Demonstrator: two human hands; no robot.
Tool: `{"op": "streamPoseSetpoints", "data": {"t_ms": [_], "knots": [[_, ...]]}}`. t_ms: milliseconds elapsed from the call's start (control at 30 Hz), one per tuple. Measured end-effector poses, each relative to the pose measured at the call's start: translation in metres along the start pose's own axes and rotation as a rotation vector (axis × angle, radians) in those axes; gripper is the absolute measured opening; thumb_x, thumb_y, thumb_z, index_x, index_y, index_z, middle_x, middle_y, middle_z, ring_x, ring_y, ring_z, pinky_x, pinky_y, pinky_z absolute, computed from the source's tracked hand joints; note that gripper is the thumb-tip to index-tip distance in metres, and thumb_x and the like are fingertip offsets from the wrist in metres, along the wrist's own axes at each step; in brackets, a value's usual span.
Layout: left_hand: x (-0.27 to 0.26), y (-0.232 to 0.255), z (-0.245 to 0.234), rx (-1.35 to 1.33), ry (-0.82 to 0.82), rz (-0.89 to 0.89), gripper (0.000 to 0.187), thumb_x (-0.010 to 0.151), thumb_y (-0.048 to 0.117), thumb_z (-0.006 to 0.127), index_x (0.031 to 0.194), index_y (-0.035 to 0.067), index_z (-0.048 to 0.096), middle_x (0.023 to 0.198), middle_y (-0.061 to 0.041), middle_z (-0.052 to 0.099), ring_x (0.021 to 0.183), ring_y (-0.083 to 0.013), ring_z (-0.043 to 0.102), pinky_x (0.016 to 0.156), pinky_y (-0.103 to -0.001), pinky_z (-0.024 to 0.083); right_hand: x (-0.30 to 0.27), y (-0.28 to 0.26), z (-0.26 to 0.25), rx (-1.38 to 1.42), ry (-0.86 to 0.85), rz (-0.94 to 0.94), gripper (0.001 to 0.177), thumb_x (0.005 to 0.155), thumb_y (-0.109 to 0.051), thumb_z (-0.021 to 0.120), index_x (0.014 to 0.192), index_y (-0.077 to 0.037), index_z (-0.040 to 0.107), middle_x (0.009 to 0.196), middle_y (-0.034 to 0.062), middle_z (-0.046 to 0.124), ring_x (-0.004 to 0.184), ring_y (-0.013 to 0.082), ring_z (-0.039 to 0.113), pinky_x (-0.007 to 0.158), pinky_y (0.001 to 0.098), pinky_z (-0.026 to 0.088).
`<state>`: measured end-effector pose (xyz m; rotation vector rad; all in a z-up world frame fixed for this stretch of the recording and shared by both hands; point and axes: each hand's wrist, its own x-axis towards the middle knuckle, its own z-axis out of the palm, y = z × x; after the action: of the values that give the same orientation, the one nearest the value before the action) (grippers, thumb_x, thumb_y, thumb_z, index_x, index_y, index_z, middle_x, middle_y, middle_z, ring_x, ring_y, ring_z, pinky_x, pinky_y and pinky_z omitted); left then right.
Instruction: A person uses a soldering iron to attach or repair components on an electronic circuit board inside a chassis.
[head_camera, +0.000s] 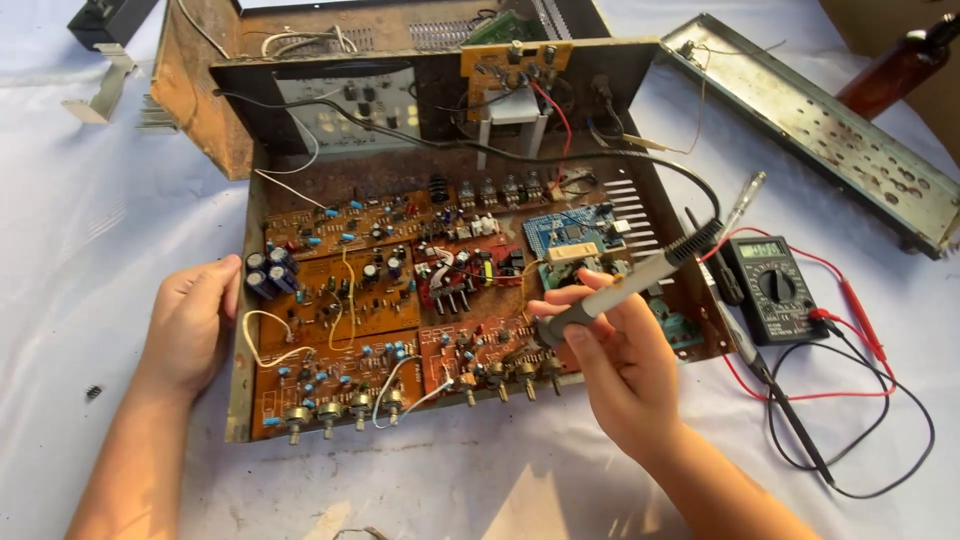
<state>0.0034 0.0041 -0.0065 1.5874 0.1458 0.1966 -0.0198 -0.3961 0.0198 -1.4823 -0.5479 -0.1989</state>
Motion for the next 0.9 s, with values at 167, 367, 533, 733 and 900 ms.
{"op": "streamPoseSetpoints", "data": {"t_ms": [167, 367, 533, 733, 900], "knots": [[0.002, -0.008, -0.003, -0.017, -0.005, 0.03, 0.055, 0.112, 0.02, 0.043, 0.058, 0.014, 0.037, 0.051, -0.004, 0.04, 0.05, -0.0135, 0.038, 0.058, -0.025, 0.033, 0.008, 0.002, -0.004, -0.044, -0.037, -0.07, 0.042, 0.107, 0.001, 0.048, 0.149, 0.0, 0.041, 0.126, 0.0187, 0.065, 0.118, 0.0339, 0.075, 0.093, 0.0341, 0.057], [-0.002, -0.004, 0.0, -0.048, -0.014, -0.014, 0.053, 0.112, 0.02, 0.041, 0.059, 0.013, 0.034, 0.046, -0.008, 0.037, 0.033, -0.0208, 0.034, 0.031, -0.03, 0.029, 0.01, -0.003, -0.005, -0.078, -0.063, -0.09, 0.045, 0.106, 0.004, 0.05, 0.149, 0.003, 0.04, 0.123, 0.0168, 0.067, 0.115, 0.0313, 0.075, 0.094, 0.0327, 0.063], [-0.005, 0.003, 0.004, -0.026, 0.001, -0.033, 0.054, 0.11, 0.02, 0.04, 0.057, 0.012, 0.033, 0.043, -0.011, 0.034, 0.028, -0.0238, 0.032, 0.026, -0.034, 0.028, 0.012, -0.005, -0.006, -0.071, -0.097, -0.13, 0.047, 0.107, 0.003, 0.051, 0.152, 0.002, 0.038, 0.124, 0.0194, 0.066, 0.115, 0.032, 0.074, 0.105, 0.0402, 0.062], [-0.007, 0.005, 0.007, -0.026, 0.032, -0.032, 0.054, 0.109, 0.02, 0.041, 0.057, 0.013, 0.033, 0.04, -0.011, 0.033, 0.029, -0.0232, 0.031, 0.028, -0.034, 0.027, 0.014, -0.017, -0.009, -0.105, -0.03, -0.083, 0.049, 0.105, 0.004, 0.053, 0.152, 0.003, 0.039, 0.122, 0.0196, 0.066, 0.112, 0.0341, 0.077, 0.09, 0.0335, 0.065], [-0.005, 0.004, 0.006, -0.066, -0.006, -0.005, 0.052, 0.11, 0.018, 0.042, 0.059, 0.013, 0.036, 0.041, -0.01, 0.037, 0.027, -0.0206, 0.034, 0.028, -0.029, 0.029, 0.014, -0.013, -0.004, -0.064, -0.03, 0.017, 0.04, 0.105, -0.001, 0.053, 0.143, -0.002, 0.042, 0.121, 0.0176, 0.067, 0.112, 0.0337, 0.079, 0.077, 0.0282, 0.061]]}}
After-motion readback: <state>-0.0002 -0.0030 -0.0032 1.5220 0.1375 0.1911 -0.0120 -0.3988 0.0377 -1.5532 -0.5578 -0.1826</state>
